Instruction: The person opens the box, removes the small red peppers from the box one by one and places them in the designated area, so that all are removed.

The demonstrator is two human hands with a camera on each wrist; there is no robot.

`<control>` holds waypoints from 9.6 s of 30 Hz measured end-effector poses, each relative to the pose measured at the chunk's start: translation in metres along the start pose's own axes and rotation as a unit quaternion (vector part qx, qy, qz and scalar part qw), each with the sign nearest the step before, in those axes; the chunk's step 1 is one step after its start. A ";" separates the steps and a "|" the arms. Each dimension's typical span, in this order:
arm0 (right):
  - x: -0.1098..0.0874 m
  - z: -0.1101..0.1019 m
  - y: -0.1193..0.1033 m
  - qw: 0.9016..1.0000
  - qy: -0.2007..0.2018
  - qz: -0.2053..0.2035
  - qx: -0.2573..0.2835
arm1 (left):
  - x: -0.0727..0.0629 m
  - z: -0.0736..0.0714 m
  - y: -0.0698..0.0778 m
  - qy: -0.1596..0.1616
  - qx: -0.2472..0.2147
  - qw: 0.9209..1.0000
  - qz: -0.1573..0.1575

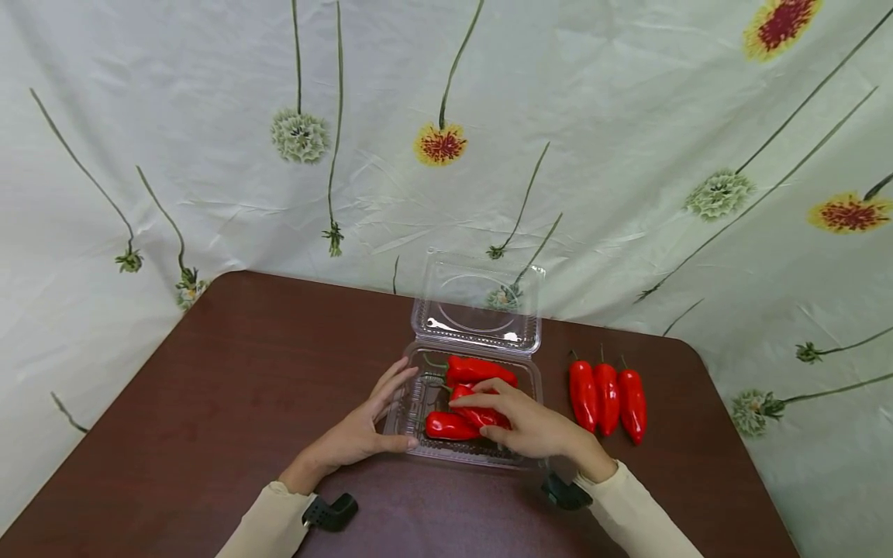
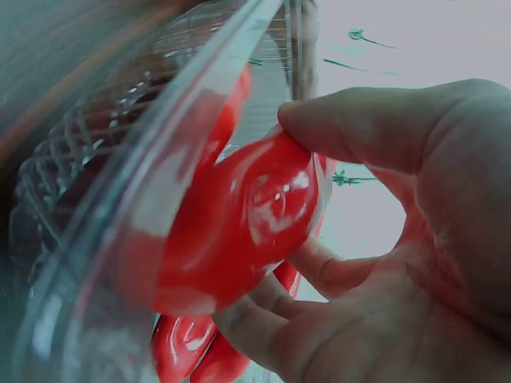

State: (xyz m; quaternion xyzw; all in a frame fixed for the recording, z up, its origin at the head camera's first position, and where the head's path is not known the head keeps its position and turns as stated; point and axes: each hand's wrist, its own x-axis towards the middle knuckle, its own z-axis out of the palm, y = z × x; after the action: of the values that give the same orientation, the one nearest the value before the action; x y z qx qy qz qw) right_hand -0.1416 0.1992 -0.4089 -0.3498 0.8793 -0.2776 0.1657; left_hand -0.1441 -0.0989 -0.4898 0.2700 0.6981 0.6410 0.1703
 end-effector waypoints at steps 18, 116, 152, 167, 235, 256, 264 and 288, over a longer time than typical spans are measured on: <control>-0.013 -0.001 0.015 0.985 0.073 -0.025 0.152 | 0.000 0.000 -0.002 0.003 0.006 1.000 0.005; -0.167 -0.051 0.153 0.893 0.295 0.316 0.122 | 0.001 0.001 0.000 -0.001 -0.003 1.000 0.004; -0.163 -0.039 0.162 0.876 0.311 0.347 0.125 | -0.001 0.000 -0.003 -0.001 0.009 1.000 0.010; -0.165 -0.040 0.162 0.874 0.325 0.339 0.124 | 0.001 0.000 -0.002 -0.002 0.010 1.000 0.005; -0.039 0.004 0.019 0.967 0.250 0.022 0.051 | 0.000 0.001 -0.002 0.001 0.004 1.000 -0.002; 0.009 0.047 0.014 0.964 0.203 -0.012 0.173 | 0.001 0.001 -0.002 0.003 0.002 1.000 0.005; 0.013 0.051 0.016 0.974 0.185 -0.021 0.128 | 0.001 0.000 -0.001 0.004 0.006 1.000 0.011; 0.011 0.053 0.015 0.988 0.120 0.026 0.090 | 0.001 0.001 -0.003 0.001 0.010 1.000 0.025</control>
State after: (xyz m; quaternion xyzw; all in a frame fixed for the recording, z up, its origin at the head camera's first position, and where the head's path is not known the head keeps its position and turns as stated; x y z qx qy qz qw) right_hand -0.1313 0.1803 -0.4607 -0.2746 0.8730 -0.3912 0.0970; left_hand -0.1444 -0.0978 -0.4930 0.2883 0.6975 0.6384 0.1511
